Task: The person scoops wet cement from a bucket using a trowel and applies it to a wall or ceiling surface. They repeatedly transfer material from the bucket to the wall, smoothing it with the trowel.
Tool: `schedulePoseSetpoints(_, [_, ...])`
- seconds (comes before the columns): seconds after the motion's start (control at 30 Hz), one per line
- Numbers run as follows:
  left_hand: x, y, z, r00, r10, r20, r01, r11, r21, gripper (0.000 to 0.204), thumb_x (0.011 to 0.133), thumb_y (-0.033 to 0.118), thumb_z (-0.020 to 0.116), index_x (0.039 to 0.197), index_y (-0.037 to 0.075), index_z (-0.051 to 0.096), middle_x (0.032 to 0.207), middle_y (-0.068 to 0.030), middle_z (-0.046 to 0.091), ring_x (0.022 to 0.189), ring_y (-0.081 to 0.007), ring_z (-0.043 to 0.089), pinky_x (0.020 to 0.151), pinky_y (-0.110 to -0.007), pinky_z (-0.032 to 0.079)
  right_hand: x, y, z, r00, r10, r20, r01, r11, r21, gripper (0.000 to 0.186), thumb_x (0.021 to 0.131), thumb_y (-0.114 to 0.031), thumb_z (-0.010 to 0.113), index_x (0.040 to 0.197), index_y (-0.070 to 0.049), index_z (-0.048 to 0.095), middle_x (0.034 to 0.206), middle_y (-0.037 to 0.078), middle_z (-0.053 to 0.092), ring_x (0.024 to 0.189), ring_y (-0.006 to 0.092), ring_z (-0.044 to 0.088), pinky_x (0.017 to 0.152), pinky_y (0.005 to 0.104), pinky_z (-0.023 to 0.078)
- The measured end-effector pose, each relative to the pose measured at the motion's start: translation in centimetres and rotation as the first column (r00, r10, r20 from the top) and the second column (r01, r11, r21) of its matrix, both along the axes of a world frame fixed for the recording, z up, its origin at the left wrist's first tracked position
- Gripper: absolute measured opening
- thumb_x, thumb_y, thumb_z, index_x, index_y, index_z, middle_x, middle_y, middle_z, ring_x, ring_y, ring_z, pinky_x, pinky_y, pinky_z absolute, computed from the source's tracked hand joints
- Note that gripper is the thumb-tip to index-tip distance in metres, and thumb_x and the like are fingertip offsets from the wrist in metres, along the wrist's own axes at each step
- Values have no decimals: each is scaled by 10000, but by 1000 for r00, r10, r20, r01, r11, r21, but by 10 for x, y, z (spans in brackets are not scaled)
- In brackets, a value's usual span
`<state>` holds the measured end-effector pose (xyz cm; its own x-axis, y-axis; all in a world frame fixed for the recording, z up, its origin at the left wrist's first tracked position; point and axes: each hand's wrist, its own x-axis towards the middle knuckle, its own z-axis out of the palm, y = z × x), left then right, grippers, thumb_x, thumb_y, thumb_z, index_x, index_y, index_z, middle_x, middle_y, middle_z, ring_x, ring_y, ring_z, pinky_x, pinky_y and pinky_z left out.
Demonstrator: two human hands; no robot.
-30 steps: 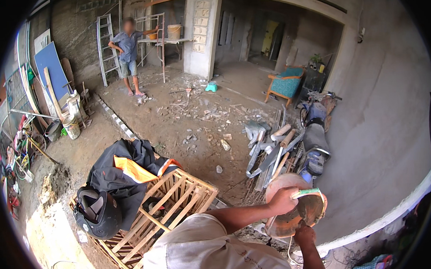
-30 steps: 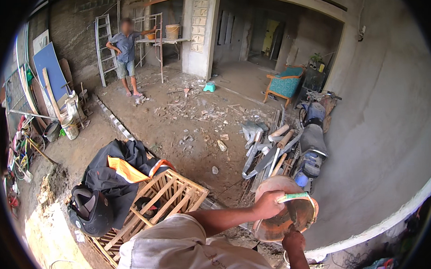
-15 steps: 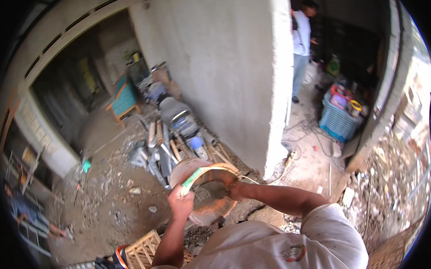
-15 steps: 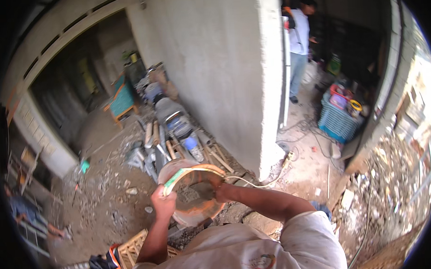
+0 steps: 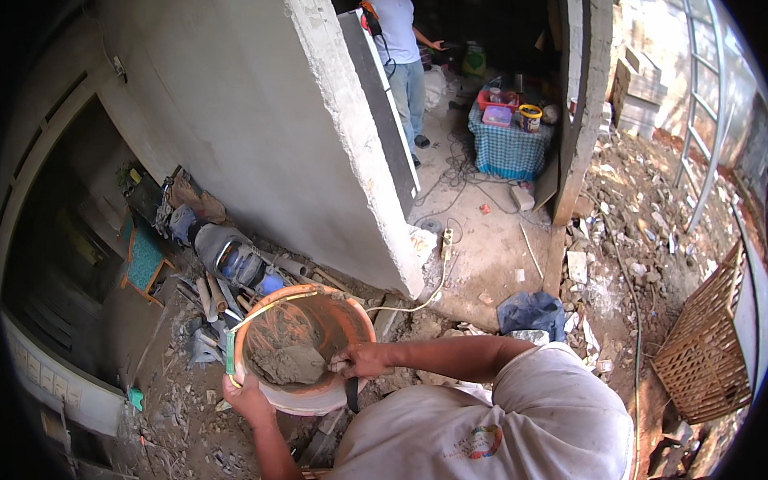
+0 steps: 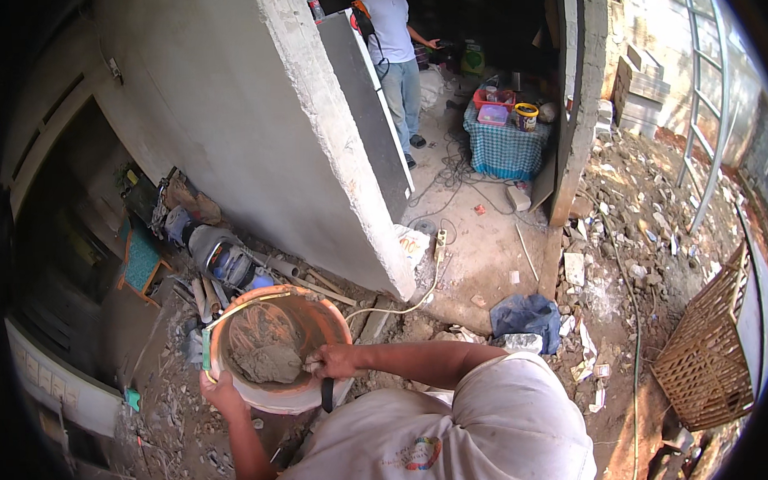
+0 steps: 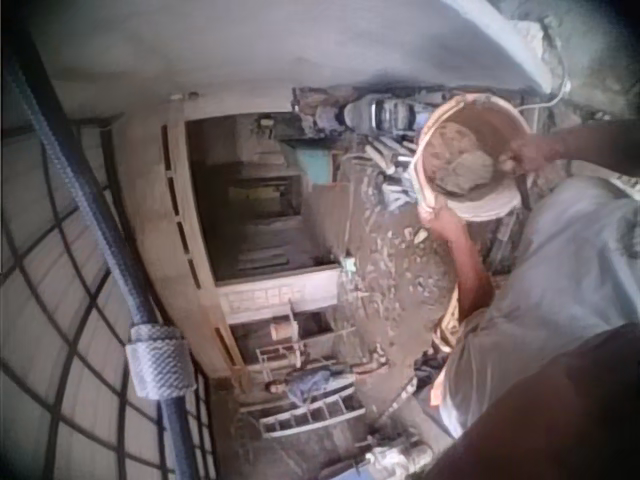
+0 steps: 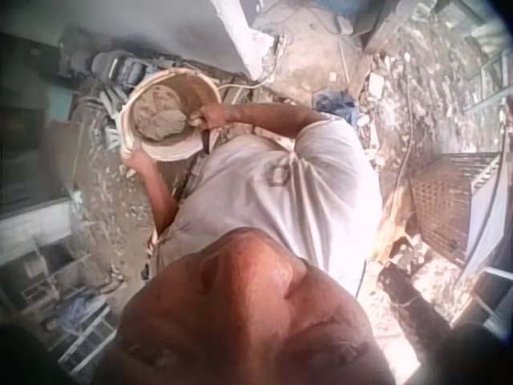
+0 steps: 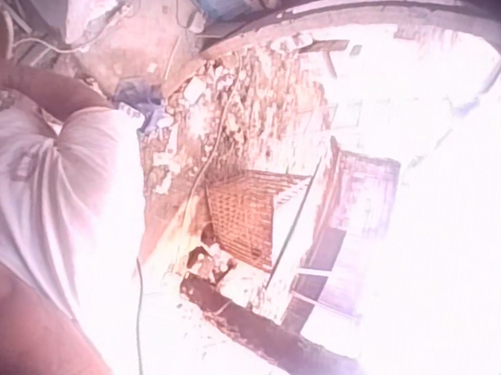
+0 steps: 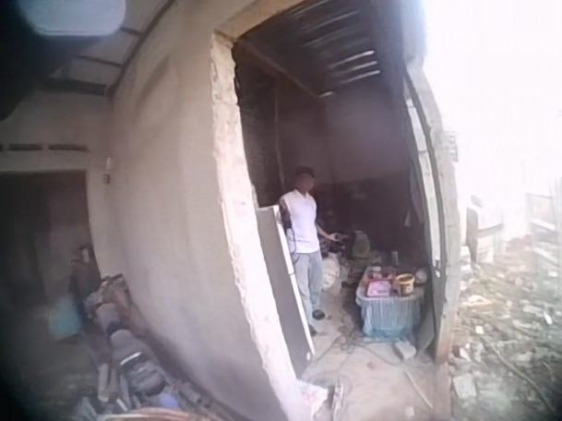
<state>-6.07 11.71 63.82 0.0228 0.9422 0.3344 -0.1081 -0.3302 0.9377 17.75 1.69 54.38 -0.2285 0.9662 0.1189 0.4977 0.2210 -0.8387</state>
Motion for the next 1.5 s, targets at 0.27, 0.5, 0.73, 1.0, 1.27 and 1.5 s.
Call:
schedulePoseSetpoints(0.27, [9, -6, 12, 1000, 7, -13, -7, 1000, 1, 290, 747, -123, 483, 1003, -17, 567, 890, -21, 566, 759, -111, 511, 725, -253, 441, 7, -25, 34, 785, -138, 604, 174, 985, 0, 403, 913, -266, 558, 1282, -107, 527, 1090, 167, 635, 885, 373, 675, 742, 493, 555])
schedulePoseSetpoints(0.5, [8, 5, -18, 997, -12, -80, 15, 999, 45, 282, 726, -122, 489, 975, -24, 580, 866, -6, 554, 758, -103, 494, 738, -250, 426, 2, -32, 21, 792, -54, 608, 180, 972, -148, 337, 884, -272, 568, 1166, -99, 635, 982, 208, 685, 935, 340, 684, 774, 465, 561])
schedulePoseSetpoints(0.73, [-1, 3, -22, 988, 90, -127, -83, 995, 58, 154, 732, -108, 502, 818, 19, 482, 775, 38, 417, 690, -85, 388, 628, -246, 339, 0, -37, 23, 832, -141, 536, 226, 969, -96, 396, 893, -350, 546, 1159, -65, 622, 929, 213, 694, 888, 382, 687, 782, 486, 557])
schedulePoseSetpoints(1.0, [-8, 0, -21, 985, 108, -134, -100, 993, 64, 153, 746, -102, 520, 829, 16, 470, 783, 36, 398, 693, -87, 371, 621, -249, 328, -2, -28, 29, 875, -208, 438, 238, 971, -14, 459, 883, -345, 572, 1262, -87, 541, 949, 219, 689, 888, 402, 678, 780, 503, 550])
schedulePoseSetpoints(1.27, [0, -5, -15, 980, 117, -160, -101, 989, 104, 151, 745, -98, 514, 844, 12, 485, 772, 41, 406, 691, -75, 378, 625, -235, 337, 2, -40, 30, 745, -23, 667, 103, 991, -82, 315, 852, -228, 569, 1088, -36, 649, 986, 172, 702, 953, 336, 690, 829, 427, 552])
schedulePoseSetpoints(1.5, [3, -6, -15, 977, 105, -185, -94, 993, 67, 125, 752, -90, 521, 798, 25, 504, 760, 54, 431, 679, -47, 373, 597, -219, 324, 5, -32, 20, 704, 112, 702, 77, 970, -232, 318, 917, -277, 522, 1176, -143, 648, 1049, 165, 696, 980, 356, 678, 825, 463, 558])
